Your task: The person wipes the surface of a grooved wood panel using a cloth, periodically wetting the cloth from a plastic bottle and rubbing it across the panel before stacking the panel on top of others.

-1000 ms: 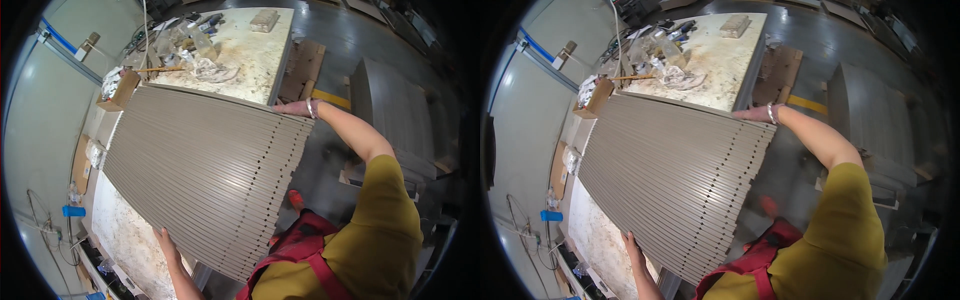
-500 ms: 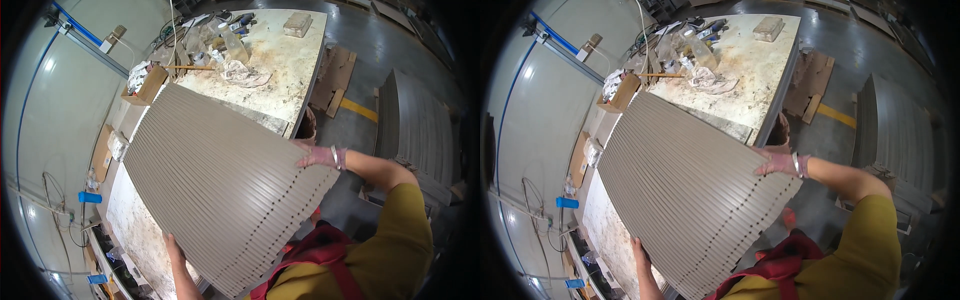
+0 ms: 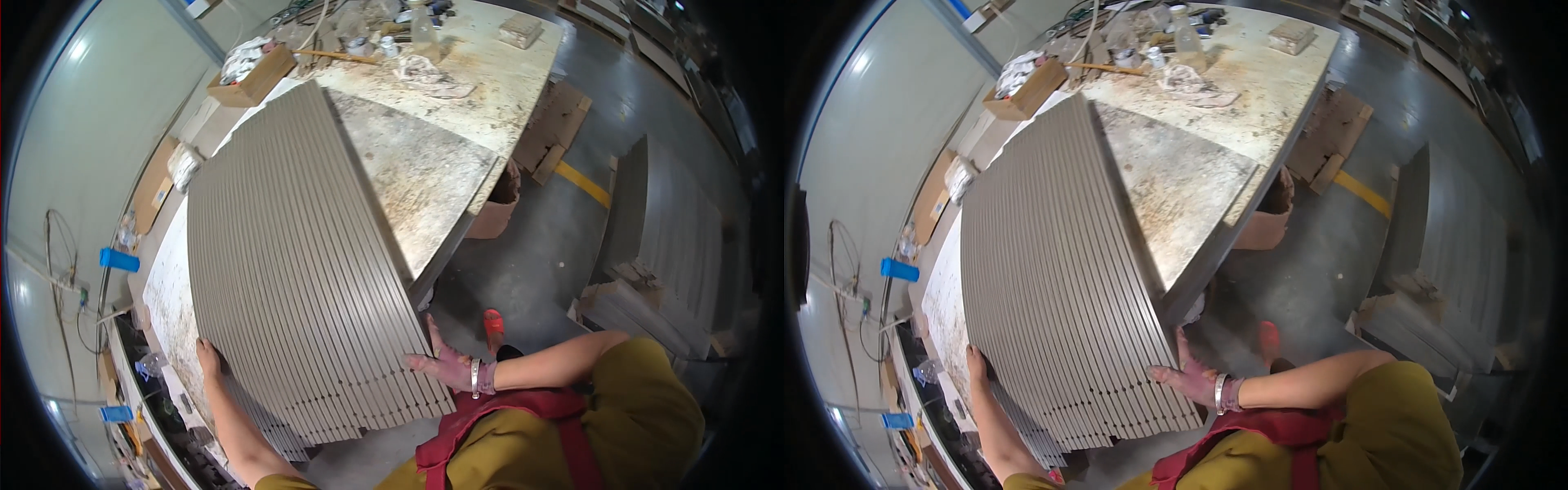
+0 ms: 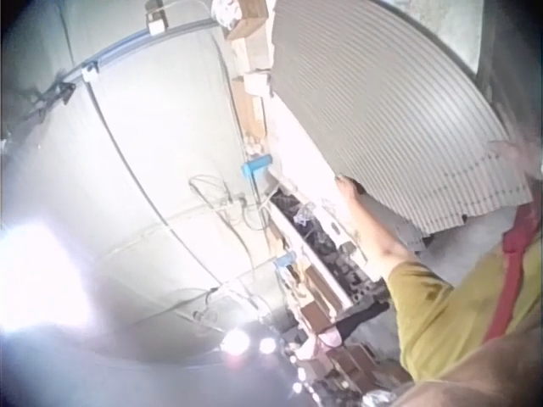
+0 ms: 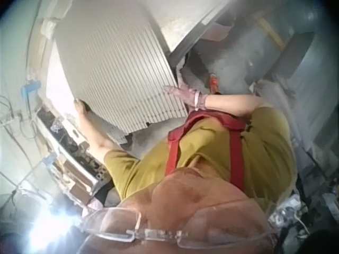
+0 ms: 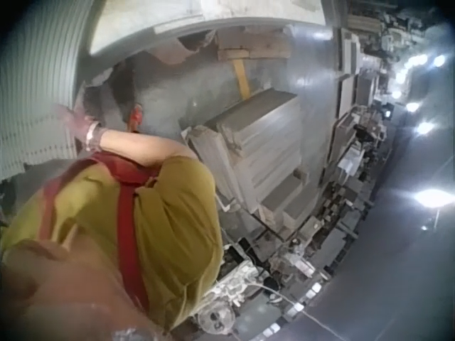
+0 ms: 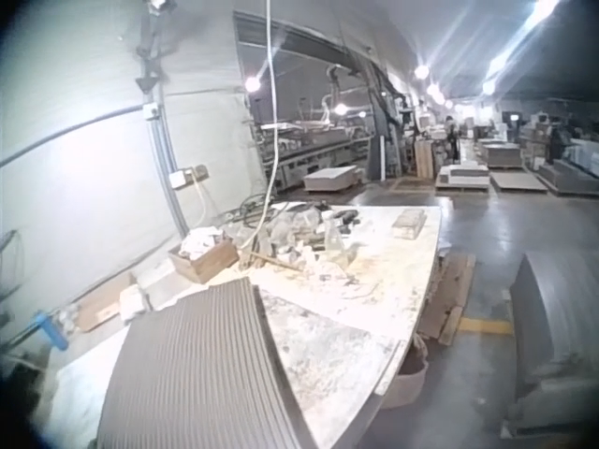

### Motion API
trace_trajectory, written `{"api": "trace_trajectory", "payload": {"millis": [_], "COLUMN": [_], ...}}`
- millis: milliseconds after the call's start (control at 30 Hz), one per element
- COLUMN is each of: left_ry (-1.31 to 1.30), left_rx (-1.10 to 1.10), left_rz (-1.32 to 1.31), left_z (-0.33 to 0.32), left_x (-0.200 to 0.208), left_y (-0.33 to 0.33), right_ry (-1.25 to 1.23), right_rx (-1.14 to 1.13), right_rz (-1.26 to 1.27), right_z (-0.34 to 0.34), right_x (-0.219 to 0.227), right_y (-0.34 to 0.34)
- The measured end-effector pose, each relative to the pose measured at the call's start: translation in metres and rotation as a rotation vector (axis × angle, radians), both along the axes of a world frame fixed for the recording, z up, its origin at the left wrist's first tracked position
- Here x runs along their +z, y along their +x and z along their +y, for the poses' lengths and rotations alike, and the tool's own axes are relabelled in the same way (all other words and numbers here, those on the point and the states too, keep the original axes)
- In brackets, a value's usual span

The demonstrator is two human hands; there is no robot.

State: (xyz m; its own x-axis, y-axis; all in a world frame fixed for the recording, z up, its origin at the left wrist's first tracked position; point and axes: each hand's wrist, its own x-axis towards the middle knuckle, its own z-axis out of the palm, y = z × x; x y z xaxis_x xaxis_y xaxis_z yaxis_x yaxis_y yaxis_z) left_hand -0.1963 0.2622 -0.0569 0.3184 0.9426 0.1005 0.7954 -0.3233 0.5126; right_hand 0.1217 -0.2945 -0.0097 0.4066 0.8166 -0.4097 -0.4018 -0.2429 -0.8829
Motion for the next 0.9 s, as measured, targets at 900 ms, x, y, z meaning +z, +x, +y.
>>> {"api": "trace_trajectory", "payload": {"millis": [900], "left_ry": [-0.194], "left_rx": [0.573], "left_rz": [0.456], "left_z": [-0.061], "left_x": [0.064], "left_y": [0.119], "right_ry": [-0.58], "right_rx": [1.2], "right_rz": [0.37], "right_z": [0.105], "right_x": [0.002], "right_y": [0.196]}}
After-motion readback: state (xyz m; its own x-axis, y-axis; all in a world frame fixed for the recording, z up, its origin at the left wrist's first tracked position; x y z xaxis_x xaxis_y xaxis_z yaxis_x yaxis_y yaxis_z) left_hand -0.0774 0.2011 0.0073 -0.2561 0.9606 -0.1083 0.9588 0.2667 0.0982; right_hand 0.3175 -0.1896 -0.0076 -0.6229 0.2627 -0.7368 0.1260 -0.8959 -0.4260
